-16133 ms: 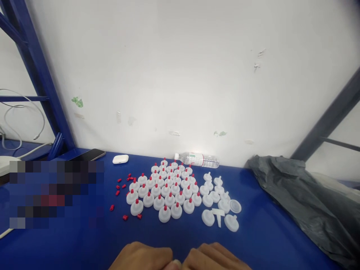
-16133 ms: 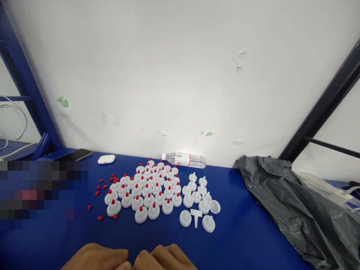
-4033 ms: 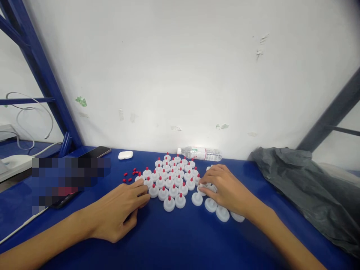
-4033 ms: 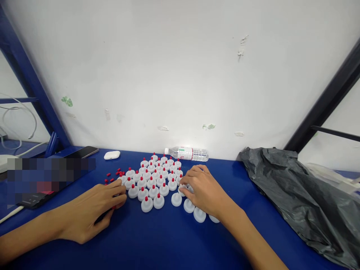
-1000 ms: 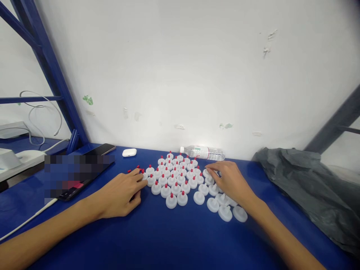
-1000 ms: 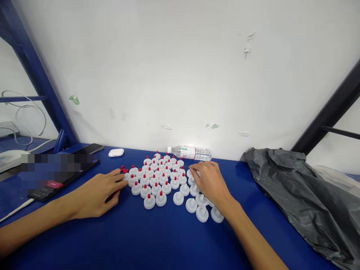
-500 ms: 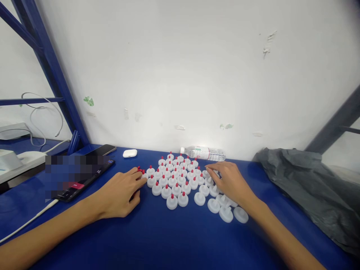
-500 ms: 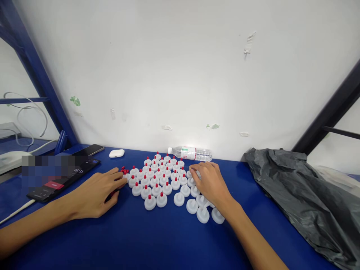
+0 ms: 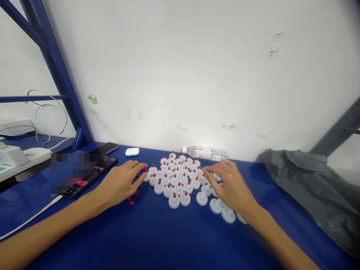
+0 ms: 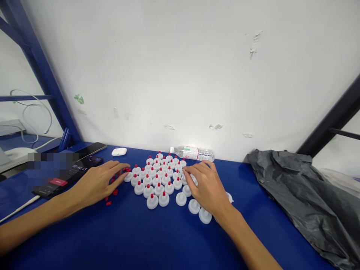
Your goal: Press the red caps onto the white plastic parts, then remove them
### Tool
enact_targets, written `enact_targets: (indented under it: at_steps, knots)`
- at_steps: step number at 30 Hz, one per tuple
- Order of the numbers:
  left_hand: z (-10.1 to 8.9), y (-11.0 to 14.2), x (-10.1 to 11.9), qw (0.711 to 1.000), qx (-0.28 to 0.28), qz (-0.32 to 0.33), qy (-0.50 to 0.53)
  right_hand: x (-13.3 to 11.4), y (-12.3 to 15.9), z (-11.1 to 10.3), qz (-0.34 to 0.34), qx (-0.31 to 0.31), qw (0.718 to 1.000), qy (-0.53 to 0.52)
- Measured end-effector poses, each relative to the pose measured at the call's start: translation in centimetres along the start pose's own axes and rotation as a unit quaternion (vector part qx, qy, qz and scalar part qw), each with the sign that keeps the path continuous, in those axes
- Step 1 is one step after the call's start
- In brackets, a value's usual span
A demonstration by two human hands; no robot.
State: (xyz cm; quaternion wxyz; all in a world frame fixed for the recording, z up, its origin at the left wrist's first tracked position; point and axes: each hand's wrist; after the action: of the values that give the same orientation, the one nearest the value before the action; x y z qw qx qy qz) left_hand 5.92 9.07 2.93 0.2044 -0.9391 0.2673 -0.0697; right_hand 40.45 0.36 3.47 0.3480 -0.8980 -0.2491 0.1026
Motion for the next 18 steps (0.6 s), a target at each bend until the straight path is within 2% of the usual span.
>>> enact_targets:
  at_steps: [5,11,14,18]
  knots:
    - [0.2,0.1,0.0,0.999,0.013,0.020,0.040,-1.0,0.0,0.2,-0.026,0.025,0.999,-0.020]
    - [-0.8,1.1,0.9,0.987,0.091,0.071,0.112,-2.4,-0.3,-0.2,-0.069,0.042,0.997,-0.019]
    - [-1.4,2.2,2.1,0.973,0.111,0.125,0.159,-3.8,-0.5,-0.2,-0.101,0.044,0.993,-0.041]
    - [-1.5,3.7,4.1,0.938,0.124,0.178,0.270,-6.4,-0.7,0.0,-0.167,0.017,0.983,-0.075]
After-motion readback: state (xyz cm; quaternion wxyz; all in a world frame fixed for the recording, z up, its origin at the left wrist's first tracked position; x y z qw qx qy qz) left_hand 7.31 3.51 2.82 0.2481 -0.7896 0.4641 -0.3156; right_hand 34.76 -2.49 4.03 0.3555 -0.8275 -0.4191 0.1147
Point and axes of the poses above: each hand's wrist, its own y-axis away from the middle knuckle, its own z-axis out of the palm, x = y × z, and after that the axes turned 8 degrees about -z, right-handed
